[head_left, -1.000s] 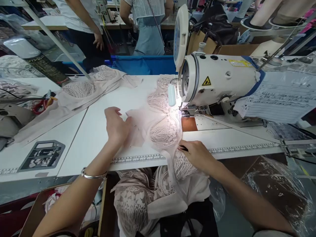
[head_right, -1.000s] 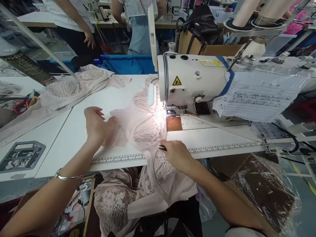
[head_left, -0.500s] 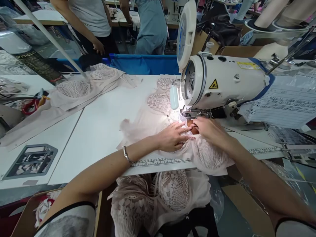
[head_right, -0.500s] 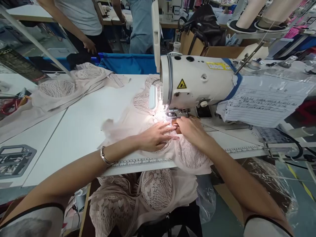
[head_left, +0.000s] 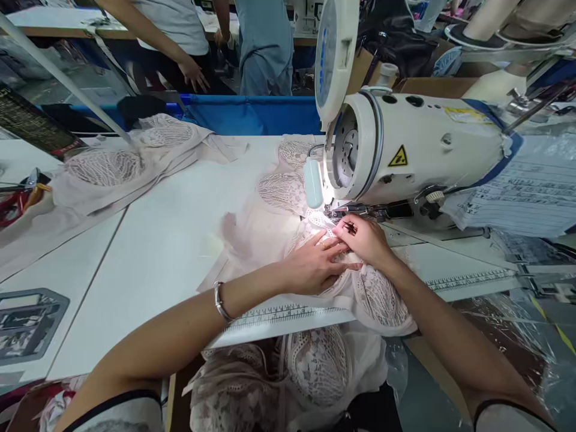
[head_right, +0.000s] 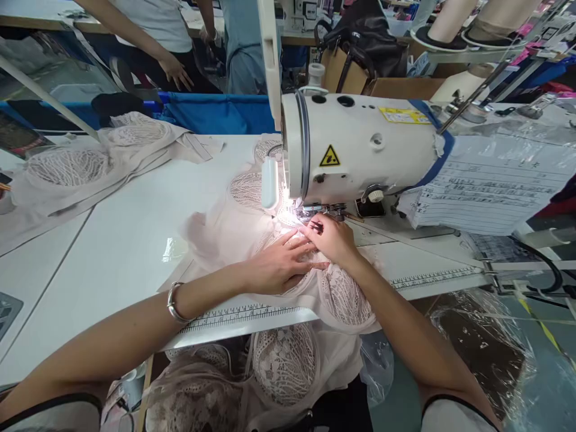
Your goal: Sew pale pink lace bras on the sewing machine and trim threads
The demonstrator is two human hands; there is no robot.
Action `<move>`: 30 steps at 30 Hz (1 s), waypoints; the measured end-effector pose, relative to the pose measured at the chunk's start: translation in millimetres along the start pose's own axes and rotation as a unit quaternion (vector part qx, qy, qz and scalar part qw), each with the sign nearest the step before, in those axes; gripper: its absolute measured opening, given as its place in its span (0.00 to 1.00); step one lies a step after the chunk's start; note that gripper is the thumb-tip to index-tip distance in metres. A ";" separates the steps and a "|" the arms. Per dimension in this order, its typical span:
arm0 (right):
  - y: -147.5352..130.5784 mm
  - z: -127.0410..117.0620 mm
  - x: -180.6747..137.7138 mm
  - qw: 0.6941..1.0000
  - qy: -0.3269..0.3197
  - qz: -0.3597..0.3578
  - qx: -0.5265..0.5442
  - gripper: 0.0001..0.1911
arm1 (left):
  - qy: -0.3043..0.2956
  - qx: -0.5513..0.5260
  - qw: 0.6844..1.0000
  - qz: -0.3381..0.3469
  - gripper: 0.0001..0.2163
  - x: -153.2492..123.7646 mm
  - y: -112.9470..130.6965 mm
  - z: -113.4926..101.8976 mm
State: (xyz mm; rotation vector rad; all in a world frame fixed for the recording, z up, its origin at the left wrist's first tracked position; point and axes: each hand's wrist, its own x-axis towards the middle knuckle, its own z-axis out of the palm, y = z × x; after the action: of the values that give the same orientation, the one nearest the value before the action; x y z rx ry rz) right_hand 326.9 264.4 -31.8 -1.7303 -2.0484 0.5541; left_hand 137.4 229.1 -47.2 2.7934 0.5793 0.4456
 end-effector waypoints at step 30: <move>12.6 22.1 -17.1 0.927 0.098 -0.297 -0.207 0.14 | 0.034 0.174 0.972 -0.153 0.22 -3.7 -6.0 -2.4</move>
State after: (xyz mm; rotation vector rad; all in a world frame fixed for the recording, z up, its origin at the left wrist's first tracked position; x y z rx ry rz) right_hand 328.1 248.5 -58.0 -1.1746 -2.4879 -0.2477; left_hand 131.2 233.3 -47.7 2.9393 1.1860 0.4079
